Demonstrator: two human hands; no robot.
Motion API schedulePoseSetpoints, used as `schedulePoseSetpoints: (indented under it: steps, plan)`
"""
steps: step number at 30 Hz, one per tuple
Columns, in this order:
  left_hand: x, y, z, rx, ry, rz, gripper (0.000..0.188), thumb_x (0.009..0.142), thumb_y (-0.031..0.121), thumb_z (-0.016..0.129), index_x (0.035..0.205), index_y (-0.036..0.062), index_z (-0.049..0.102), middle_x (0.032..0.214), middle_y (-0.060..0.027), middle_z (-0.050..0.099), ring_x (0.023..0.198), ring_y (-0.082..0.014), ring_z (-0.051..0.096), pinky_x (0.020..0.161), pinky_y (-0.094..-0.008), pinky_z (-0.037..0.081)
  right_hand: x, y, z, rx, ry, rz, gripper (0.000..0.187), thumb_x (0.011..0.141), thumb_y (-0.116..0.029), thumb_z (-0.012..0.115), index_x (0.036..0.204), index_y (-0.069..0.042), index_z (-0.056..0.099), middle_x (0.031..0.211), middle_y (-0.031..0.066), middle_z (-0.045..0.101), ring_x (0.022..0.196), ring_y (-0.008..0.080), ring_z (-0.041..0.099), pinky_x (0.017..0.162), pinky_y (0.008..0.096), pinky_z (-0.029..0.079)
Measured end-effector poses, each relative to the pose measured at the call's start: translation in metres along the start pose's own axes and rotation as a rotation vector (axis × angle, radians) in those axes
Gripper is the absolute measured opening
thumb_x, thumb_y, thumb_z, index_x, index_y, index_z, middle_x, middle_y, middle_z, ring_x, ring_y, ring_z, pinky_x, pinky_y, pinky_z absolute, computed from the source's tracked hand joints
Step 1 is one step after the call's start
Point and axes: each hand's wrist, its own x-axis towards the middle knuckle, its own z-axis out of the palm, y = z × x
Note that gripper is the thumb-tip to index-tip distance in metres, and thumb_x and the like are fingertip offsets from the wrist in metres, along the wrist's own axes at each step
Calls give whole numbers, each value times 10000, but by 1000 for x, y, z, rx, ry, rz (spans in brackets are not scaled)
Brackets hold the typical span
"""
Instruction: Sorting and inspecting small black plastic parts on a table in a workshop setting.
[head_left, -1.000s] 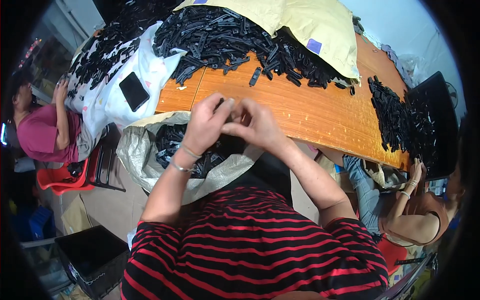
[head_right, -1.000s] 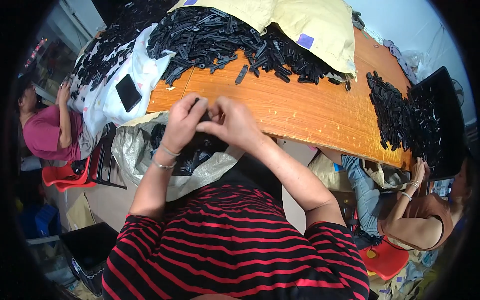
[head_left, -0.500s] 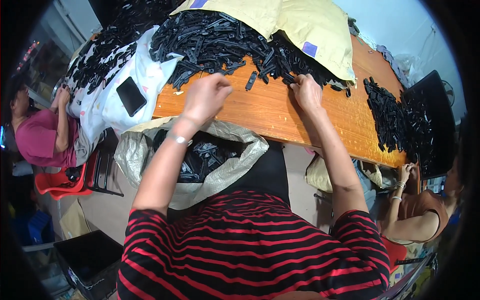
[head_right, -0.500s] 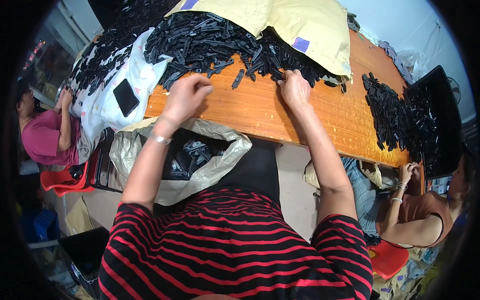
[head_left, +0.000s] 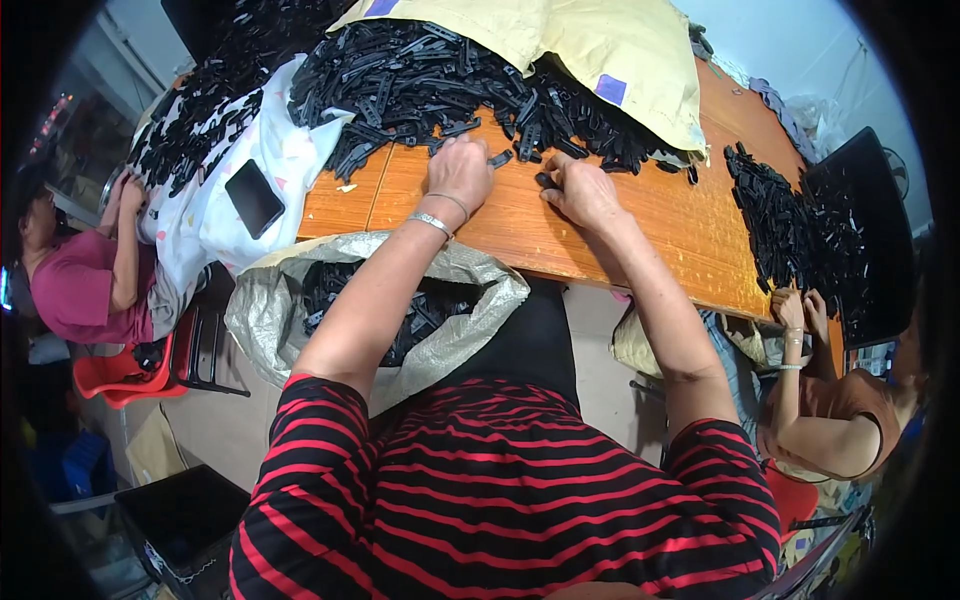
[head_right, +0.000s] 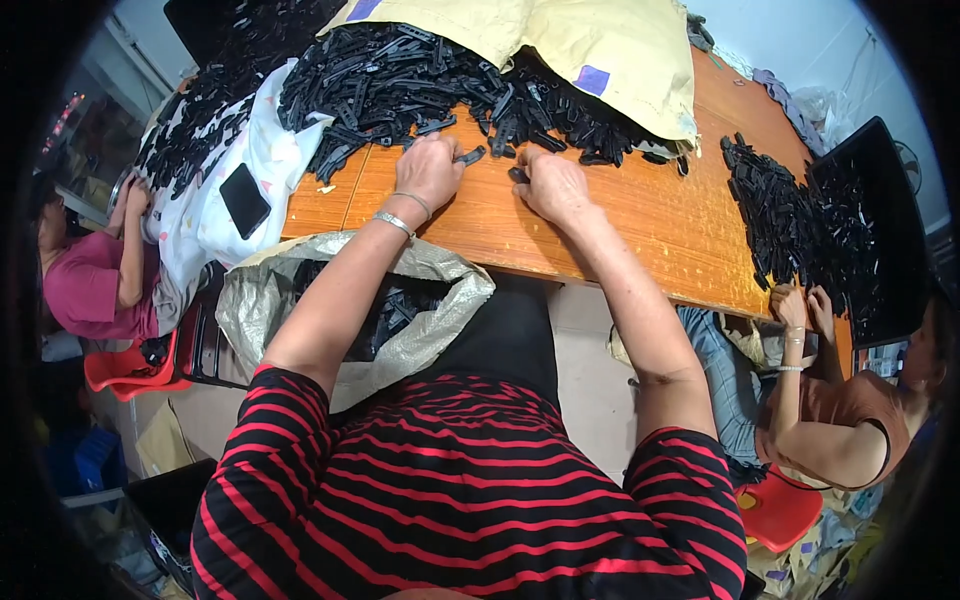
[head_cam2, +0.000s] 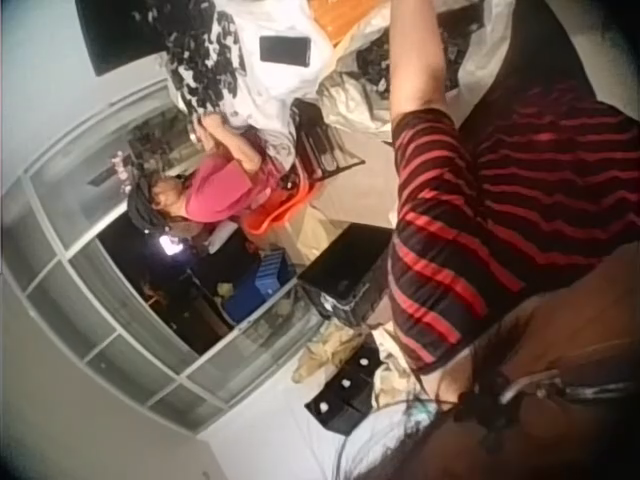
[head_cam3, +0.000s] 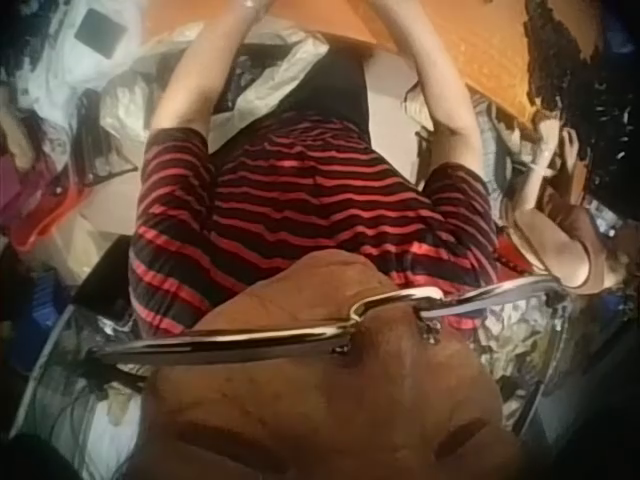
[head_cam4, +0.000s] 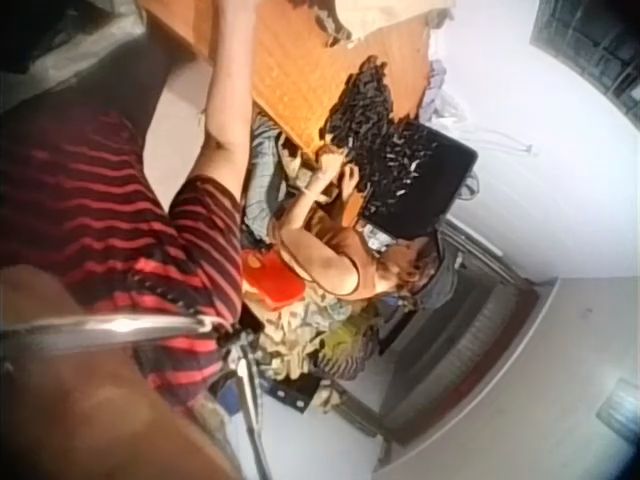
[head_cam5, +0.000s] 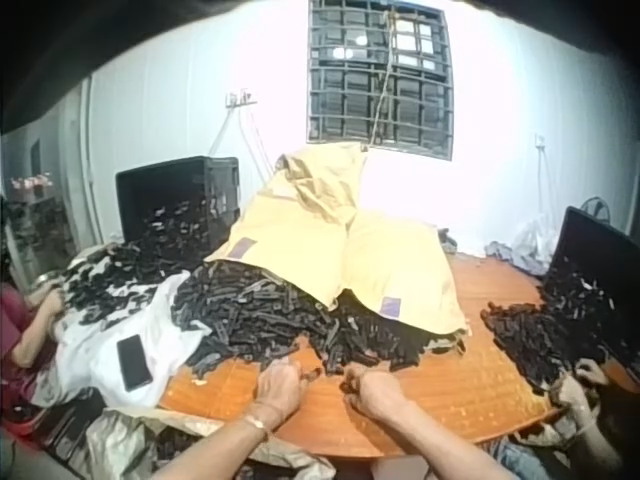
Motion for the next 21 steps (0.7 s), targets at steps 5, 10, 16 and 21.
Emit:
schedulePoseSetpoints:
  steps: [5, 10, 16, 21]
  plan:
    - [-12, 5, -23, -179, -100, -15, 135, 762, 130, 681, 827, 36, 608, 843, -143, 649, 780, -322, 628, 710, -405, 506, 3, -6, 1, -211, -65, -133, 257, 776, -196, 708, 964, -37, 638, 873, 181, 666, 872, 359, 635, 754, 423, 499]
    - [-20, -12, -31, -587, -149, -99, 154, 761, 68, 685, 895, 12, 635, 851, -137, 671, 763, -263, 652, 697, -349, 515, 5, -15, -7, 34, -46, -131, 281, 795, -160, 677, 1036, -34, 603, 817, 160, 649, 792, 290, 639, 714, 387, 503]
    - [-34, -8, -40, -1053, -223, -224, 222, 778, -20, 675, 992, -4, 618, 862, -59, 652, 743, -124, 636, 662, -240, 520, -8, -51, -19, 1082, 113, -71, 169, 865, -7, 614, 1028, 0, 571, 802, 30, 597, 685, 68, 588, 586, 201, 472]
    - [-40, -1, -54, -1384, -225, -282, 226, 809, -44, 655, 1024, -27, 587, 917, -58, 647, 785, -106, 643, 677, -221, 536, -22, -71, -15, 411, 399, -442, 220, 764, -48, 733, 951, -7, 623, 883, 81, 653, 823, 182, 649, 743, 291, 518]
